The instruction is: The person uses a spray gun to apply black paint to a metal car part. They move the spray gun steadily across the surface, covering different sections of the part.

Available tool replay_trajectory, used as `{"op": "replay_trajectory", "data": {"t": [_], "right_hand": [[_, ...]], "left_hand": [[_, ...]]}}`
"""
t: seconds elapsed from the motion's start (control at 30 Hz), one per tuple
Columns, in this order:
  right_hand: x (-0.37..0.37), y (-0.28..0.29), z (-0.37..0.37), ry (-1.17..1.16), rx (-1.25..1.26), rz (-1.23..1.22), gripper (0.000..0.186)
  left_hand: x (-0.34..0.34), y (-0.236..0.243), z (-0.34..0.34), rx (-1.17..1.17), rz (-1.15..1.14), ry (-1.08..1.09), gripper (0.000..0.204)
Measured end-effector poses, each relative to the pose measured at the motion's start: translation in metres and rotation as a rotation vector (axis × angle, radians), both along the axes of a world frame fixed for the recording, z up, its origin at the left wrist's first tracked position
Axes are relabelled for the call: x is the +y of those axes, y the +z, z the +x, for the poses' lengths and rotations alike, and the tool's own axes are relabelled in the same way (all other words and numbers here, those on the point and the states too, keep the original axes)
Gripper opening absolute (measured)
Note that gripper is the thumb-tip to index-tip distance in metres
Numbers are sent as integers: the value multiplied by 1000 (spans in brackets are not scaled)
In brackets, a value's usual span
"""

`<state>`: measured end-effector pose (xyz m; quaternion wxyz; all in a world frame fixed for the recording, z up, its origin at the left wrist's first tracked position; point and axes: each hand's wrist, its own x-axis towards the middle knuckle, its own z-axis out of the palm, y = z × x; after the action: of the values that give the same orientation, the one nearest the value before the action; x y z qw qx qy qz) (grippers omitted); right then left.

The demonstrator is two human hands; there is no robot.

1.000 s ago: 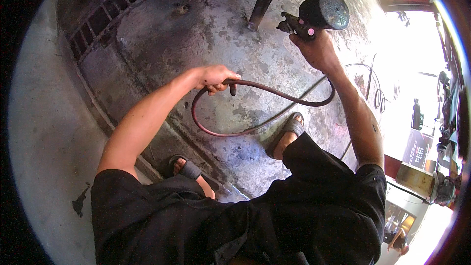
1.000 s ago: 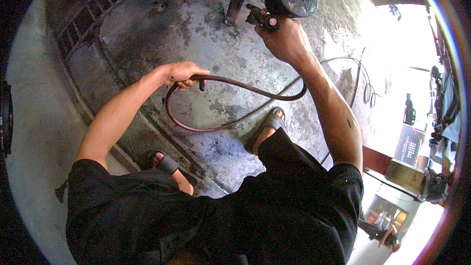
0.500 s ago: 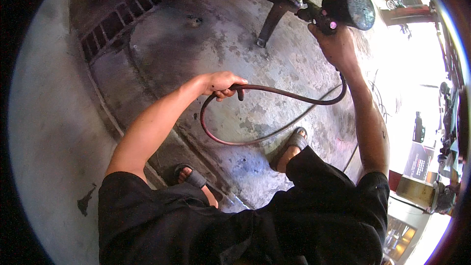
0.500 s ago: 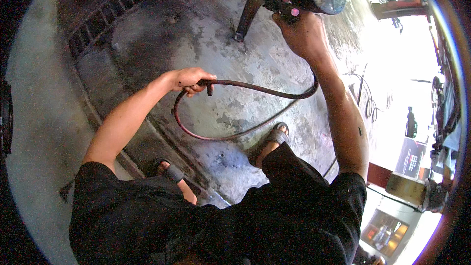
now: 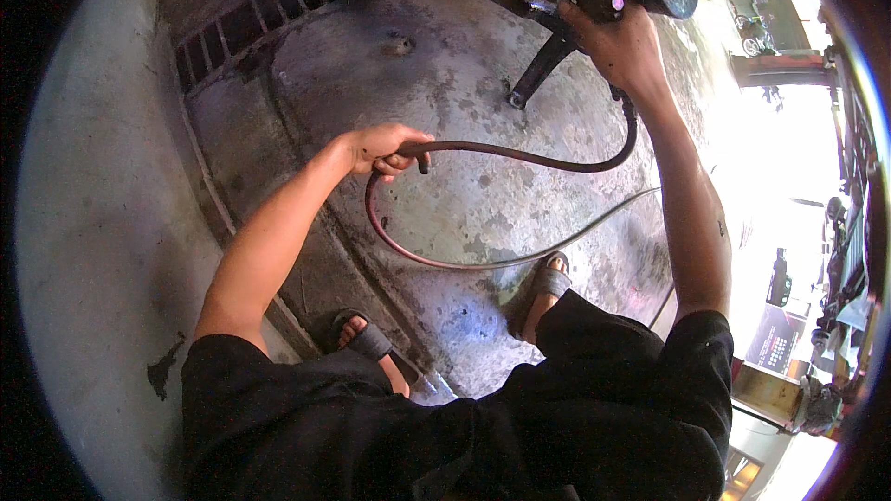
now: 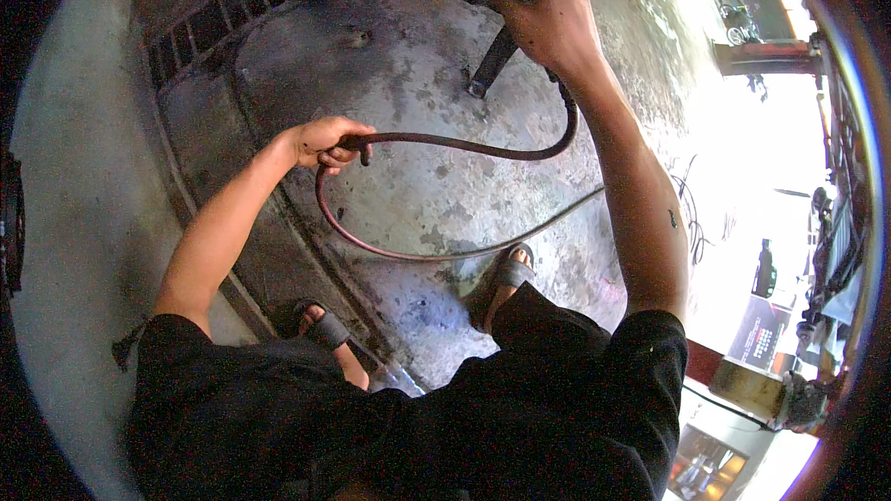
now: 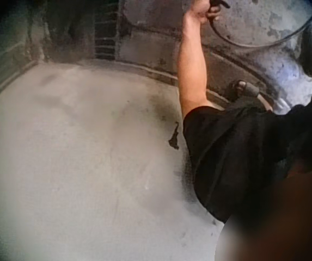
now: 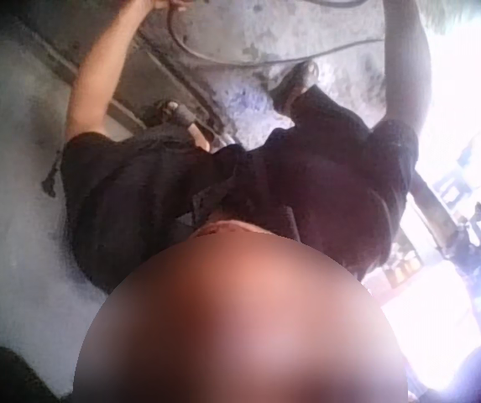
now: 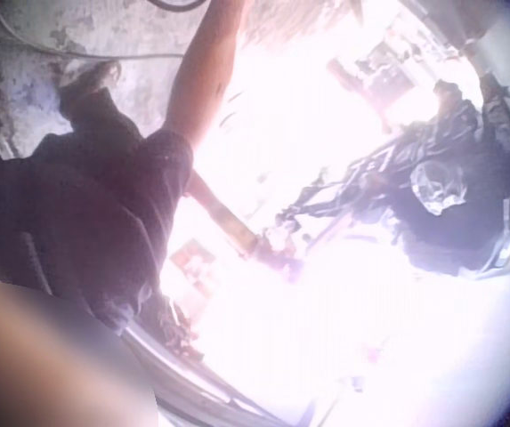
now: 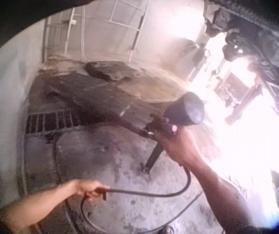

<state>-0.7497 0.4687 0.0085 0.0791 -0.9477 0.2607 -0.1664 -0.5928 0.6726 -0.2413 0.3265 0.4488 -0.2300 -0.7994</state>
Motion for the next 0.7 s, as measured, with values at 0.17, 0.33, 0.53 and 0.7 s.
{"op": "replay_trajectory", "data": {"t": [0.17,0.33,0.53,0.7], "right_hand": [[-4,-4,17,-42,16,32,39],[-12,-13,12,14,7,29,38],[0,-20,-21,-187,103,163,35],[3,-29,-18,-154,88,73,35]], "left_hand": [[5,-5,25,18,-2,50,39],[0,-6,33,22,-5,49,39],[-15,-7,8,-56,-64,-87,42],[-18,-11,2,-73,-80,-145,42]]}}
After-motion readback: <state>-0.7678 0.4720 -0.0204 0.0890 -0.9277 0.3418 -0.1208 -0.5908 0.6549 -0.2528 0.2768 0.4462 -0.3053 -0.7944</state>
